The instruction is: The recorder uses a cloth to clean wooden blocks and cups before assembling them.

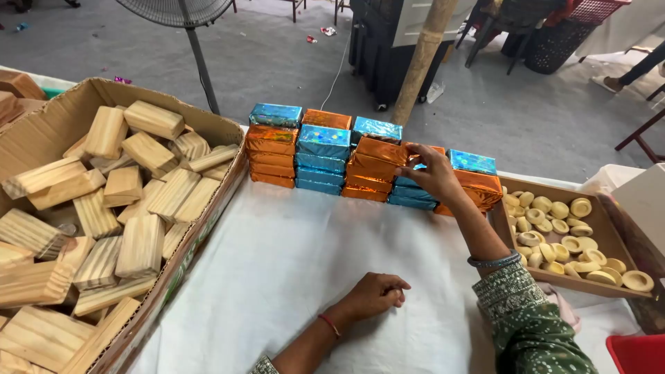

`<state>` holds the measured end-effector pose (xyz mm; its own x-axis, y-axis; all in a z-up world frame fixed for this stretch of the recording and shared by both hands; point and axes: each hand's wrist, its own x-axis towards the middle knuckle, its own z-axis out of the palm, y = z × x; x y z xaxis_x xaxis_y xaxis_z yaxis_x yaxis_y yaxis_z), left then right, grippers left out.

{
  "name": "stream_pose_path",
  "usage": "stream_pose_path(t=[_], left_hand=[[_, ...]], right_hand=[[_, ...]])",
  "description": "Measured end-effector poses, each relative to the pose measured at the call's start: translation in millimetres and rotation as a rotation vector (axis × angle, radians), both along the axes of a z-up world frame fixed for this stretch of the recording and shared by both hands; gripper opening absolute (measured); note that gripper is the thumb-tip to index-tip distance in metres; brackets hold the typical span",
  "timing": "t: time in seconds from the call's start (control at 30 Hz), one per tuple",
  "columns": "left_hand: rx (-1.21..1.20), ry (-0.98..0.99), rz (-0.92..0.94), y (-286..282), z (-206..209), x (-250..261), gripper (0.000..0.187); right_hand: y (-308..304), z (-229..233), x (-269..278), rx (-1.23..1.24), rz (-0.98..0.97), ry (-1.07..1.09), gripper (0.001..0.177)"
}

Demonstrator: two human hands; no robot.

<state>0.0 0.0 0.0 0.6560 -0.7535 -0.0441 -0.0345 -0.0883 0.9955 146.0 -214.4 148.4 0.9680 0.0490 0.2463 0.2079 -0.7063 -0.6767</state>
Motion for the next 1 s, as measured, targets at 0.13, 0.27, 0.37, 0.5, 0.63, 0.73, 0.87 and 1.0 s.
stream_pose_path(t=[0.13,0.27,0.37,0.5,0.63,0.73,0.87,1.0], left_hand=[[0.022,-0.015,-0.006,0,1,1,0.032],[-0.176,0.043,0.202,-1,-8,15,0.047],[-0.395,0.182,0.335,-5,-16,20,0.064],[-0.476,0.288,0.47,0,-11,14,0.066],[-0.536,0.358,0.551,11,25,15,0.067],[-0.372,0.413,0.47,26,56,15,0.061],[-0.315,0.379,0.389,34,55,18,0.053],[-0.261,0.36,0.315,43,51,22,0.057]], right_hand=[[-6,-14,6,0.015,0.043,-0.052,0.072],[-4,-32,-29,0.034,-0.01,-0.194,0.061],[25,-43,-100,0.031,-0.081,-0.326,0.051],[61,-70,-167,0.078,-0.126,-0.284,0.051],[47,-90,-177,-0.008,0.05,-0.273,0.055],[30,-65,-171,0.011,0.043,0.017,0.049],[32,1,-158,-0.381,0.322,-0.409,0.074],[39,8,-154,-0.44,0.561,-0.132,0.075]])
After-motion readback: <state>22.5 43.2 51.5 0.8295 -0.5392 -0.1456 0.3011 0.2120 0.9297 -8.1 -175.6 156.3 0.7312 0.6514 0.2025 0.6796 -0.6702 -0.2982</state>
